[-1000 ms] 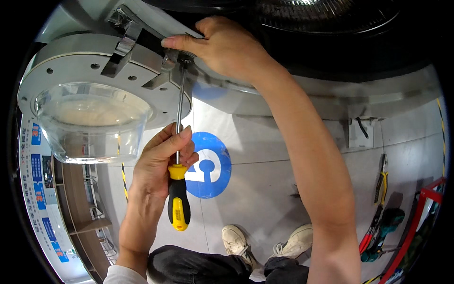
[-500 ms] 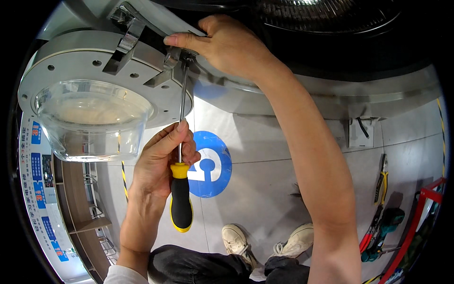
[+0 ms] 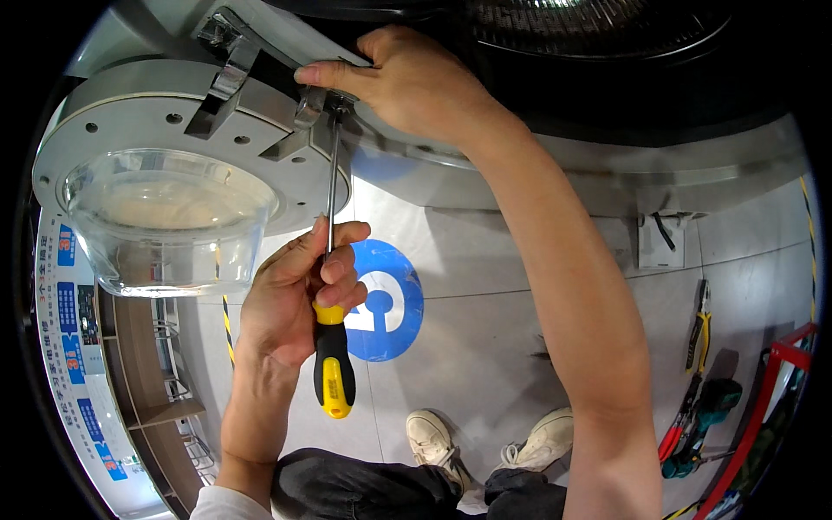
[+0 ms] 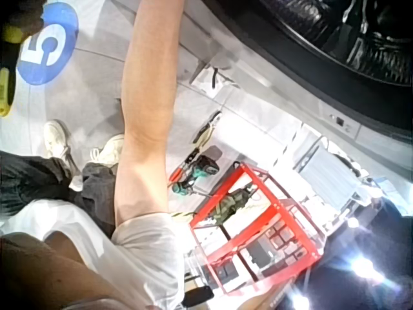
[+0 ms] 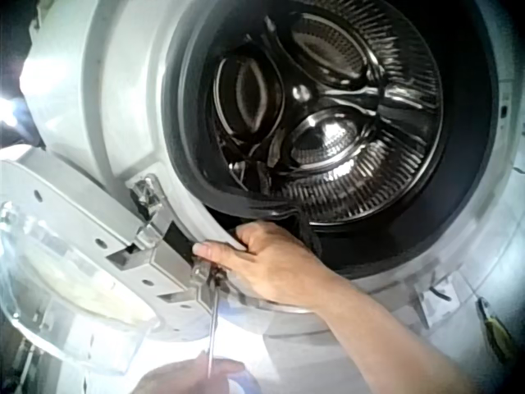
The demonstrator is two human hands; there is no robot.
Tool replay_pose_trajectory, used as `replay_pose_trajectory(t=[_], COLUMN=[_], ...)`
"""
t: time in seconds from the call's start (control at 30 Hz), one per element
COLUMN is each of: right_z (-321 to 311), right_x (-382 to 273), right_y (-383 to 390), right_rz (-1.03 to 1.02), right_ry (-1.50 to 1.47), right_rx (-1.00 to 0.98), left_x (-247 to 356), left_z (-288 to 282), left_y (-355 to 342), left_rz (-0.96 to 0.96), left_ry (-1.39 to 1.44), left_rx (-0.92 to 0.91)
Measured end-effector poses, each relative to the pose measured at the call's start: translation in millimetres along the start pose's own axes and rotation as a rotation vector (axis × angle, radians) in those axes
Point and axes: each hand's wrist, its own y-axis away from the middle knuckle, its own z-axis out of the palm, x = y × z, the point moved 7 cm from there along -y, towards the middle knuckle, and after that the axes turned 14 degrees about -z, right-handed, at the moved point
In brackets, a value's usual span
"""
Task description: The person unscrews the door hinge of a washing machine using a screwdriver and then removes the rubber seal from the door opening by hand.
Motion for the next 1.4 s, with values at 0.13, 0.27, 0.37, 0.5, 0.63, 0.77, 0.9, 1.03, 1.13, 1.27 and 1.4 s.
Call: replay_pose_trajectory(t=[0.13, 0.27, 0.37, 0.5, 0.63, 0.77, 0.9, 1.03, 1.13, 1.27, 1.4], right_z=[-2, -3, -2, -1, 0, -2, -5, -1, -2, -3, -3], right_x=[-5, -7, -4, -5, -1, -4, -7, -5, -4, -9, -9], right_y=[1, 1, 1, 1, 0, 1, 2, 0, 2, 1, 2], right_rz=[0.011, 0.024, 0.037, 0.034, 0.005, 0.02, 0.04, 0.022, 0.022, 0.032, 0.045], right_ry=[0.011, 0.043, -0.001, -0.009, -0.006, 0.002, 0.013, 0.022, 0.002, -0.007, 0.02], right_rx=[0.003, -0.004, -0.04, -0.032, -0.001, -0.027, -0.037, -0.024, -0.024, -0.043, -0.055], left_x=[3, 5, 6, 7, 10, 12, 15, 17, 21, 23, 23], left_z=[1, -3, -2, -5, -4, -1, -11, -9, -7, -7, -3], left_y=[1, 0, 0, -1, -3, -3, -4, -3, 0, -7, -8], left_rz=[-0.006, 0.01, 0.016, 0.044, 0.002, 0.001, 0.047, 0.046, 0.069, 0.078, 0.064], left_ry=[0.115, 0.084, 0.037, 0.027, 0.112, 0.151, 0.018, -0.006, -0.076, -0.135, -0.092], left_rx=[-0.096, -0.006, 0.153, 0.16, -0.076, -0.146, 0.162, 0.216, 0.255, 0.249, 0.226])
